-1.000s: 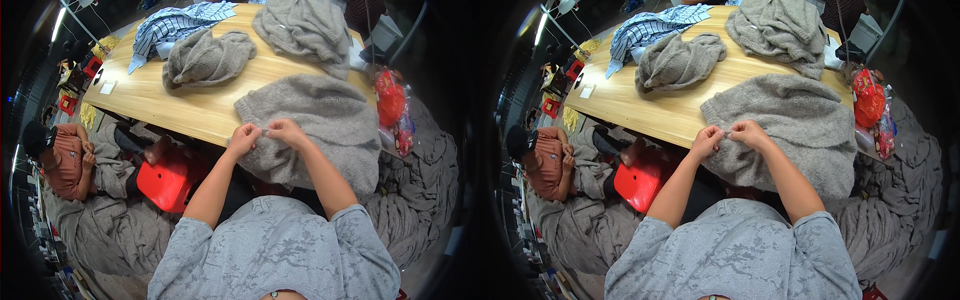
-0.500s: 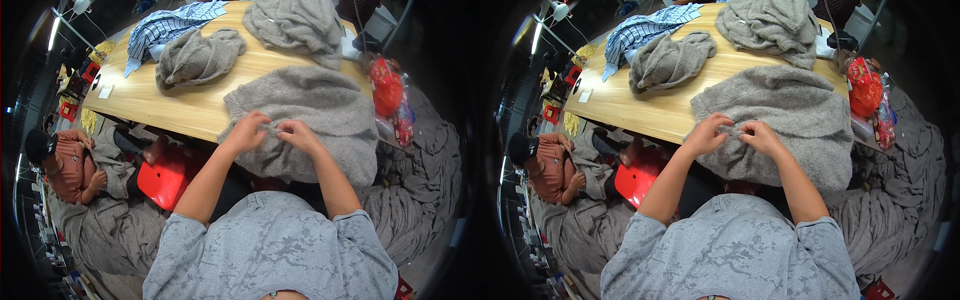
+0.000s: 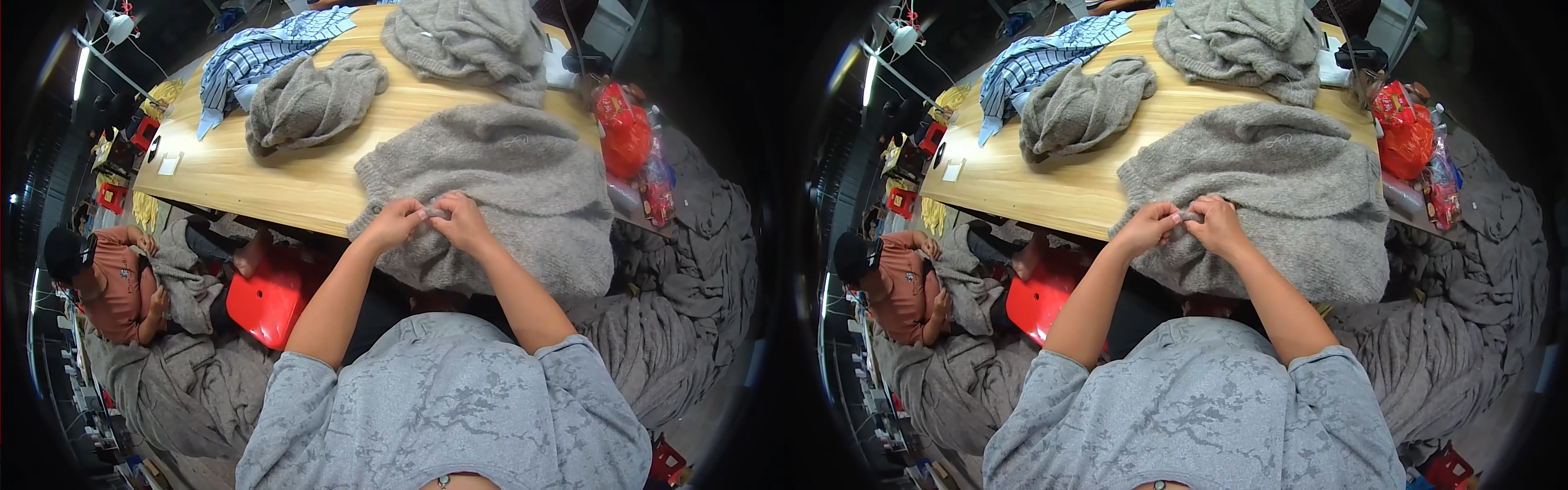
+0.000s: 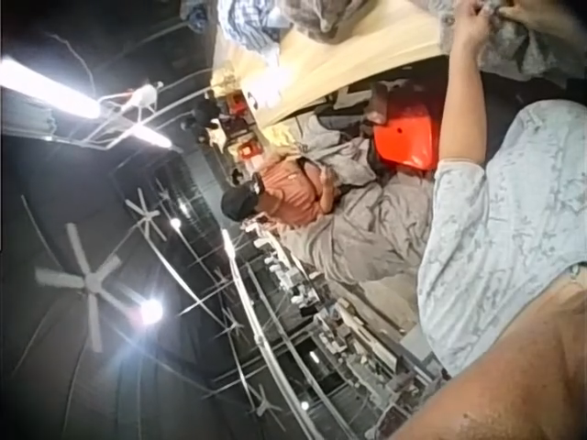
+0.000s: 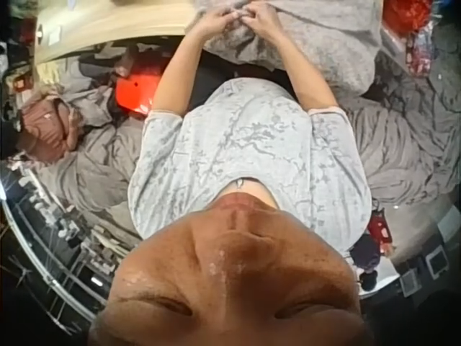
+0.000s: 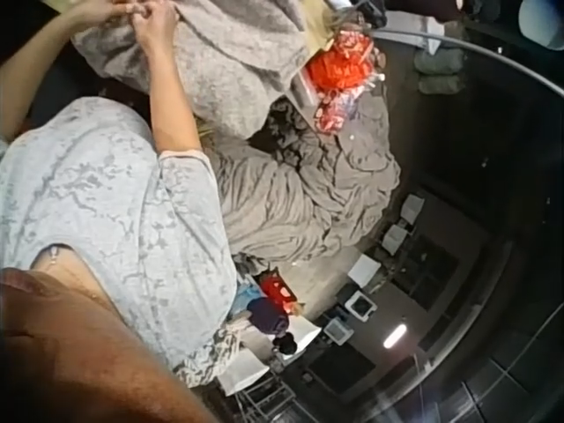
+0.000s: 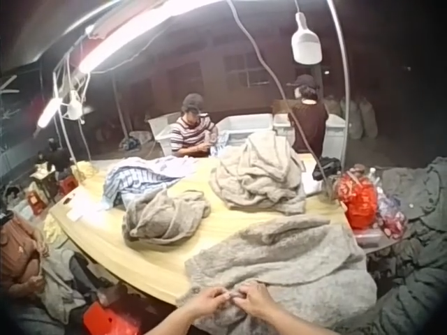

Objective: Inspecting grey fabric garments for loose threads or defects and folding them.

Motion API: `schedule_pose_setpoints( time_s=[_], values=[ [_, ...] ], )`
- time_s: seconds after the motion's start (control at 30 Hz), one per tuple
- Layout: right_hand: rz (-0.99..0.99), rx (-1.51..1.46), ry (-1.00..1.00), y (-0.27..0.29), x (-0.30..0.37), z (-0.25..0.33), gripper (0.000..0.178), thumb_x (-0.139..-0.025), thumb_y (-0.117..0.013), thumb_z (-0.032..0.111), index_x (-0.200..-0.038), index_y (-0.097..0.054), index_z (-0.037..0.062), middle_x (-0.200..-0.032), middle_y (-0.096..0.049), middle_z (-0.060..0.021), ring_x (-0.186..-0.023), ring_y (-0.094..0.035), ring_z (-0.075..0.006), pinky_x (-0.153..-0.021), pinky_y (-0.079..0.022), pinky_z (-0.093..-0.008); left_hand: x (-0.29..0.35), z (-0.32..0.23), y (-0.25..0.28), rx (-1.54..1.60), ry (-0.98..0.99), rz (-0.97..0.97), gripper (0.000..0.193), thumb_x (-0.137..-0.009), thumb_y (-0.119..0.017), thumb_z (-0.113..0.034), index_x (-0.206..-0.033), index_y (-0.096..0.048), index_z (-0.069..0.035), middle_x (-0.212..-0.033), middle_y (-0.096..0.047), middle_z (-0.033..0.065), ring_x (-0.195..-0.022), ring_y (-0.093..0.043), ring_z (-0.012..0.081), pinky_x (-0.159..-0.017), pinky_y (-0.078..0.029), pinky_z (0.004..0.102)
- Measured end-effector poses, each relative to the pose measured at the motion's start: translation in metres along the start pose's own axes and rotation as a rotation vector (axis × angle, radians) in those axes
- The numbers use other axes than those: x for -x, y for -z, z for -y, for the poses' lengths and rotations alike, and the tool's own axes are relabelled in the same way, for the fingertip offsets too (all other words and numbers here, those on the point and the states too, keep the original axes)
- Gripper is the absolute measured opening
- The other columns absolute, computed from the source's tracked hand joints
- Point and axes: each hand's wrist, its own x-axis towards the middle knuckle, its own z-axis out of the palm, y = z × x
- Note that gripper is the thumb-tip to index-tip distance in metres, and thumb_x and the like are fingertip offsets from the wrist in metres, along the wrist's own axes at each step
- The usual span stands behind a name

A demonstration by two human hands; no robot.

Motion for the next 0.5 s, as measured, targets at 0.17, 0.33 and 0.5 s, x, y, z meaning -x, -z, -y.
schedule_pose_setpoints(
  time_s=[0.17, 0.33, 0.5],
  values=[
    [0.132, 0.227, 0.02, 0.005, 0.009, 0.006, 0.014, -0.065, -0.062, 0.011, -0.077, -0.061, 0.0049, -0.084, -0.057, -0.0085, -0.091, -0.05, -0.0267, -0.079, -0.037, -0.0384, 0.005, 0.008, -0.001, -0.181, -0.092, 0.065, 0.013, -0.081, -0.059, -0.014, -0.08, -0.055, -0.002, -0.063, -0.053, 0.002, -0.052, -0.047, 0.0077, -0.047, -0.038, 0.0244],
    [0.132, 0.062, 0.035, 0.025, -0.008, 0.011, 0.012, -0.069, -0.06, 0.012, -0.078, -0.062, 0.0037, -0.083, -0.056, -0.0122, -0.087, -0.052, -0.0304, -0.077, -0.041, -0.0397, 0.009, 0.009, -0.006, -0.365, -0.266, -0.002, 0.013, -0.073, -0.061, -0.007, -0.082, -0.056, 0.002, -0.07, -0.057, 0.0127, -0.062, -0.056, 0.0196, -0.058, -0.044, 0.031],
    [0.093, 0.239, -0.035, 0.011, -0.04, -0.008, 0.012, -0.07, -0.063, 0.013, -0.072, -0.063, 0.0019, -0.074, -0.058, -0.0175, -0.074, -0.056, -0.0349, -0.066, -0.044, -0.0399, -0.003, 0.015, -0.017, -0.567, -0.697, -0.238, 0.013, -0.072, -0.056, 0.0, -0.085, -0.057, 0.001, -0.079, -0.057, 0.0156, -0.071, -0.057, 0.03, -0.063, -0.044, 0.0347]
  ],
)
